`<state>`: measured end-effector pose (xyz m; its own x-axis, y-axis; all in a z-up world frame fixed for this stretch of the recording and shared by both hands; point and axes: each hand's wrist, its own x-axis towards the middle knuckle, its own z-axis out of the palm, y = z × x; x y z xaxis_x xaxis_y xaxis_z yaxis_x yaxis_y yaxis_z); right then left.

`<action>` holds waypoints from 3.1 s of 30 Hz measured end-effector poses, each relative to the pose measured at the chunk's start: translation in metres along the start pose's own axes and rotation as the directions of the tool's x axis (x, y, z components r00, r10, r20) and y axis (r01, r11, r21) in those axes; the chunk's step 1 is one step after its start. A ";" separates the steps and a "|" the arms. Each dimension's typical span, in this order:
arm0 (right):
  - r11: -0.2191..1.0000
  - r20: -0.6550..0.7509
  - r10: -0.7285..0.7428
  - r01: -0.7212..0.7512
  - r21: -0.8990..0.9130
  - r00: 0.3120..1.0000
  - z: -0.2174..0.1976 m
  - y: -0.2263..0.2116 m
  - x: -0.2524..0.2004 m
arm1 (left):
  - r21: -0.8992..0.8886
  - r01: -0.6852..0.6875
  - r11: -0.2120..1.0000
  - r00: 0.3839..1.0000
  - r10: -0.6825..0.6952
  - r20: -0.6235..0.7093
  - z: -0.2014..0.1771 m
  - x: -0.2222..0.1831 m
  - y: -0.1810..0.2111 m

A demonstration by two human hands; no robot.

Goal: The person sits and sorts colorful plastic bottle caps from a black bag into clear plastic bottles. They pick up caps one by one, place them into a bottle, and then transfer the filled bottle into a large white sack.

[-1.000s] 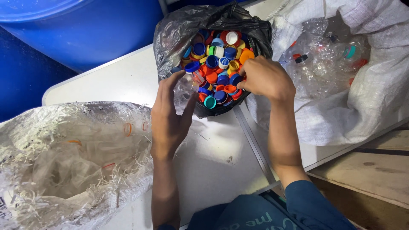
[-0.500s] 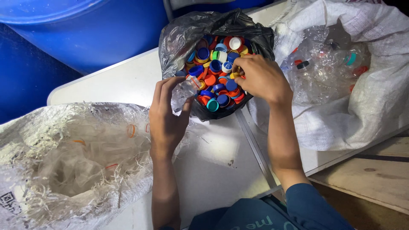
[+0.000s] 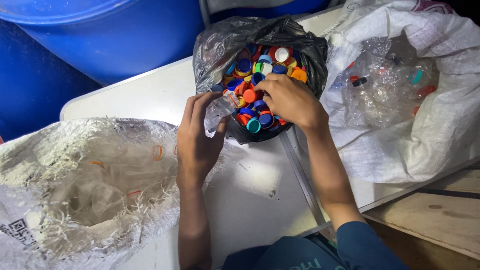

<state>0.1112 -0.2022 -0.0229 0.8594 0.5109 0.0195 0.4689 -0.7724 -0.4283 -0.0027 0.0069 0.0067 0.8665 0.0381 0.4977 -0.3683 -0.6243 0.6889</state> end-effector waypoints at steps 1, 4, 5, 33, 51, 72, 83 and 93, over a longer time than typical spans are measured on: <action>1.000 0.002 -0.001 0.001 -0.001 1.000 0.001 0.000 0.001 | -0.001 0.002 1.000 1.000 -0.002 -0.001 -0.001 0.000 0.000; 0.998 -0.042 -0.060 0.061 0.012 0.997 0.007 -0.002 0.004 | 0.022 0.024 0.999 1.000 -0.024 0.003 -0.003 0.000 0.000; 0.997 -0.042 -0.078 0.079 0.020 0.996 0.009 -0.004 0.004 | 0.017 0.026 1.000 1.000 -0.026 0.002 -0.004 0.000 0.000; 0.724 -0.287 -0.509 0.584 0.367 0.811 -0.040 0.002 -0.019 | -0.261 -0.046 0.964 0.994 0.069 0.081 -0.006 0.001 -0.008; 0.679 -0.379 -0.504 0.628 0.380 0.776 -0.031 -0.014 -0.020 | -0.477 0.181 0.860 0.978 -0.105 0.182 -0.005 0.000 -0.011; 0.948 -0.045 -0.309 0.312 0.068 0.950 0.009 -0.027 0.002 | -0.189 -0.050 0.981 0.998 0.043 -0.042 -0.017 0.000 -0.011; 0.932 -0.161 -0.333 0.350 0.095 0.929 -0.009 -0.026 -0.001 | -0.190 -0.026 0.981 0.999 0.031 0.025 -0.016 -0.003 -0.009; 0.678 -0.401 -0.509 0.642 0.359 0.762 -0.030 -0.024 -0.018 | -0.299 0.011 0.954 0.996 0.017 0.089 -0.013 -0.002 -0.011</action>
<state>0.0907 -0.2045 0.0143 0.4980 0.6306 0.5953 0.7963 -0.0607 -0.6018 -0.0051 0.0241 0.0050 0.8868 -0.0422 0.4602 -0.4430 -0.3617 0.8203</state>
